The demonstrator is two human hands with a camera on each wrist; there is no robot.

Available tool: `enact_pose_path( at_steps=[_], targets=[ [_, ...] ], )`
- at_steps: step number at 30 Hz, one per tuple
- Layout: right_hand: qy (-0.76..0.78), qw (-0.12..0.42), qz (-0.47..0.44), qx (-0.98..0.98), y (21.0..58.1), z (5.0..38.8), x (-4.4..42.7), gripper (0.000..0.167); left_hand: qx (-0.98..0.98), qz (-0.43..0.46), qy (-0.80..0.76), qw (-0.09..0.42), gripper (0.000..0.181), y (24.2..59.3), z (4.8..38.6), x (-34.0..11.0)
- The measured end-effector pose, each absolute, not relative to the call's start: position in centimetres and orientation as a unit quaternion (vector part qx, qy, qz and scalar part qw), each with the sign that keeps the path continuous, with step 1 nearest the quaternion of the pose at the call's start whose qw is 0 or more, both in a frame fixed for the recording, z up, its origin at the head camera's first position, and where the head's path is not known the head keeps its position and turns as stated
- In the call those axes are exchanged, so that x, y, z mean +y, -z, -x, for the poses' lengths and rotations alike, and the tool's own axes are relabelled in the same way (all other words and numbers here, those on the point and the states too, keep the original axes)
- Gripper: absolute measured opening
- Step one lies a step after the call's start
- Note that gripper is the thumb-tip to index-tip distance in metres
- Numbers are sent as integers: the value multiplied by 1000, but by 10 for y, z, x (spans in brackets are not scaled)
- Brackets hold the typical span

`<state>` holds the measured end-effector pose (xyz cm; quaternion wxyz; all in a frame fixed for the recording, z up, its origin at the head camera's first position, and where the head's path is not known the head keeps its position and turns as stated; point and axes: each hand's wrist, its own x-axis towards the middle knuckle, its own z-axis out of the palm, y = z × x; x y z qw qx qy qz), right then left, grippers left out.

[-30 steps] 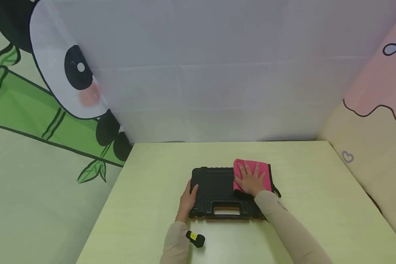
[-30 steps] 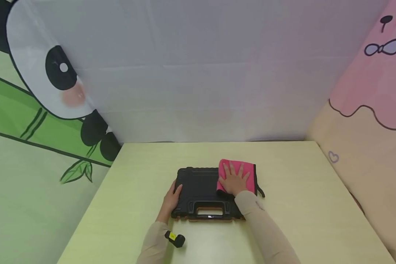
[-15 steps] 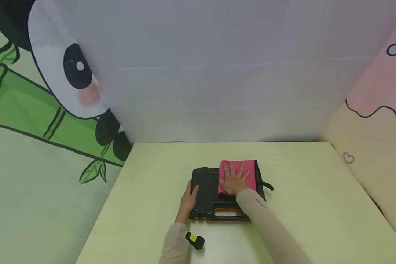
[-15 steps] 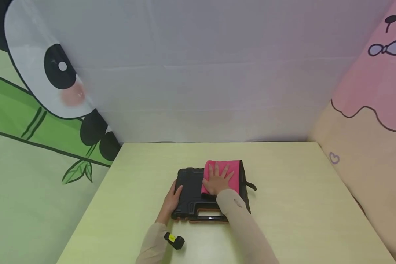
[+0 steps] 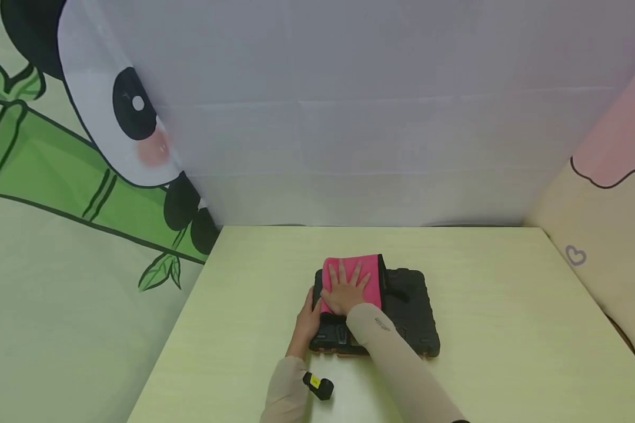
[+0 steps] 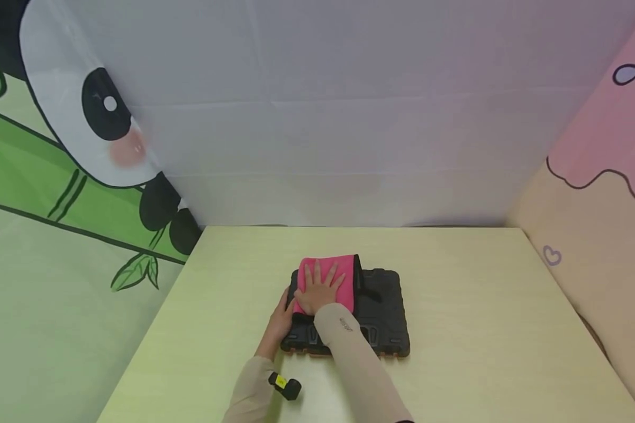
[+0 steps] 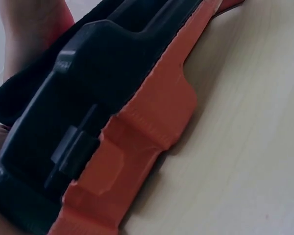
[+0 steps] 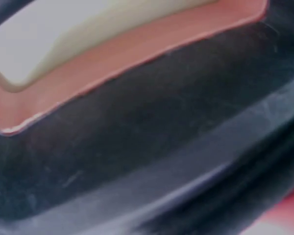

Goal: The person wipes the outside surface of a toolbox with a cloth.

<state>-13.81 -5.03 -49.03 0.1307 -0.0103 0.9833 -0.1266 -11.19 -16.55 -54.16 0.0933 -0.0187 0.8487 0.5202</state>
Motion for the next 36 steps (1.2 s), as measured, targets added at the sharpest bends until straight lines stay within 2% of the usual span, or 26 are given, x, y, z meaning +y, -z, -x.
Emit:
enact_pose_path(
  at_steps=[12, 28, 36],
  targets=[
    [119, 120, 21, 985, 494, 139, -30, 70, 851, 29, -517, 89, 60, 535, 111, -168],
    [146, 116, -46, 981, 493, 134, 76, 77, 853, 31, -515, 81, 59, 530, 117, -169],
    [155, 127, -71, 977, 493, 125, 78, 77, 850, 29, -521, 74, 59, 535, 114, -158]
  ],
)
